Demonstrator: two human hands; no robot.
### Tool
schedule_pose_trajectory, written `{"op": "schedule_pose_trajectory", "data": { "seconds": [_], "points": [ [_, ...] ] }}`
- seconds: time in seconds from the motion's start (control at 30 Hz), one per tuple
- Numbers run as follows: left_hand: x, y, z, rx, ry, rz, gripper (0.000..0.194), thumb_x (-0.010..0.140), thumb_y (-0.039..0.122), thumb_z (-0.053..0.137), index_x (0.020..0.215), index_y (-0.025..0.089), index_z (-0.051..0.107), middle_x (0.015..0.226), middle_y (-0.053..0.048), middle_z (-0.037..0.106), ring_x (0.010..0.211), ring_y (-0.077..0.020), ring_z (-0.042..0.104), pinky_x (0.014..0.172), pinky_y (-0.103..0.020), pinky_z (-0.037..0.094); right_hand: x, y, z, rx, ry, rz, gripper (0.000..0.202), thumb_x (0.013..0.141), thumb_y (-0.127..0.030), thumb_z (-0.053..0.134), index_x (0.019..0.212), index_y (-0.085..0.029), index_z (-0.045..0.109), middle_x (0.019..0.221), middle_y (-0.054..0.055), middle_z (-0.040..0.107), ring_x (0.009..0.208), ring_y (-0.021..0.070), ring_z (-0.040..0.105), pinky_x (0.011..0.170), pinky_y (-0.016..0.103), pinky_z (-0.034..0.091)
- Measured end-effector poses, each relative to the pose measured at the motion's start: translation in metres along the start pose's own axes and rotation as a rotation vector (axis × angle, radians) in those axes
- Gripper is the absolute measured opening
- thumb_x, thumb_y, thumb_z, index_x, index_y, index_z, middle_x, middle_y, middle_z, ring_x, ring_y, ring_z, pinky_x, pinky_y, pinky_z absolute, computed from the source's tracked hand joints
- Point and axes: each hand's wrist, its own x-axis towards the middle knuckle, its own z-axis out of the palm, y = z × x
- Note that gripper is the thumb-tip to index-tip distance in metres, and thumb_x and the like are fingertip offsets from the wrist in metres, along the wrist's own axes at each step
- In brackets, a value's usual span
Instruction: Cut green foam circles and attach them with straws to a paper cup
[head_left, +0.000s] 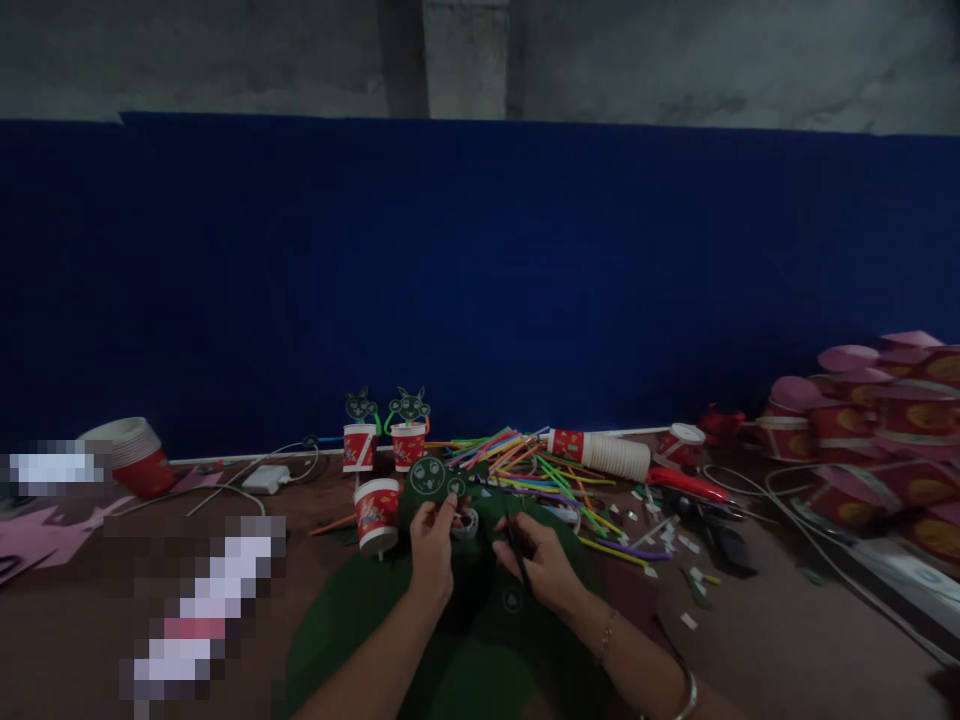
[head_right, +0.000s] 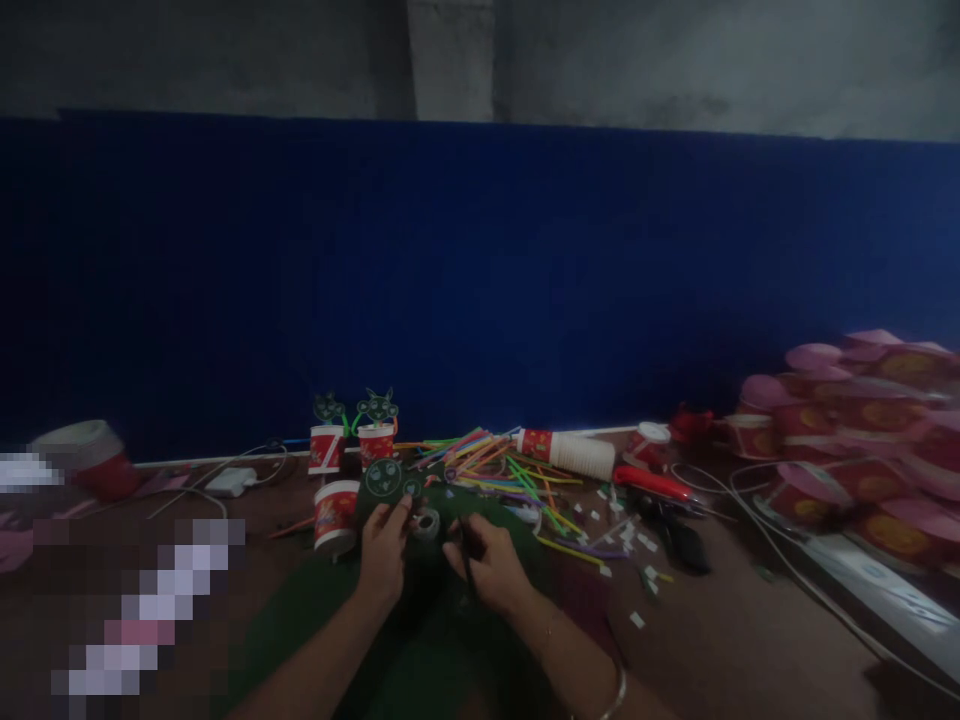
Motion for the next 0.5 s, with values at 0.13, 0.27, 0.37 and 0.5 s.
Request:
{"op": "schedule_pose_trajectory", "data": {
  "seconds": [0.13, 0.27, 0.37, 0.5],
  "points": [
    [-0.001, 0.001, 0.002, -0.033, 0.0, -0.028, 0.027, 0.057, 0.036, 0.074, 0.057, 0.014, 0.06, 0.061, -0.002, 0.065, 0.053, -0.0095, 0.056, 0.052, -0.019, 0.041, -0.001, -0.003, 0.002, -0.117, -0.087, 0.035, 0.014, 0.072, -0.028, 0.061, 0.079, -0.016, 0.062, 0.055, -0.005, 0.049, 0.051, 0.0087, 0.043, 0.049, 0.019, 0.035],
    [-0.005, 0.002, 0.002, 0.005, -0.049, -0.03, 0.025, 0.058, 0.036, 0.074, 0.054, 0.013, 0.064, 0.056, -0.001, 0.062, 0.052, -0.0086, 0.054, 0.052, -0.019, 0.04, 0.0, 0.0, 0.006, -0.011, -0.131, 0.152, 0.016, 0.072, -0.03, 0.06, 0.079, -0.015, 0.061, 0.053, -0.004, 0.051, 0.047, 0.0093, 0.048, 0.044, 0.018, 0.038],
    [-0.008, 0.002, 0.002, 0.057, -0.087, -0.042, 0.025, 0.057, 0.034, 0.075, 0.052, 0.012, 0.064, 0.05, 0.0, 0.058, 0.05, -0.0084, 0.051, 0.05, -0.019, 0.039, 0.001, 0.004, 0.008, 0.094, -0.125, 0.233, 0.021, 0.071, -0.035, 0.062, 0.08, -0.015, 0.06, 0.051, -0.004, 0.053, 0.042, 0.0092, 0.048, 0.04, 0.019, 0.039],
    [-0.009, 0.001, 0.002, 0.062, -0.12, -0.1, 0.025, 0.058, 0.033, 0.074, 0.058, 0.01, 0.065, 0.055, -0.002, 0.062, 0.054, -0.0096, 0.053, 0.052, -0.02, 0.041, 0.002, 0.007, 0.008, 0.157, -0.102, 0.273, 0.025, 0.068, -0.038, 0.066, 0.076, -0.016, 0.058, 0.046, -0.005, 0.054, 0.037, 0.009, 0.048, 0.037, 0.018, 0.039]
  ]
}}
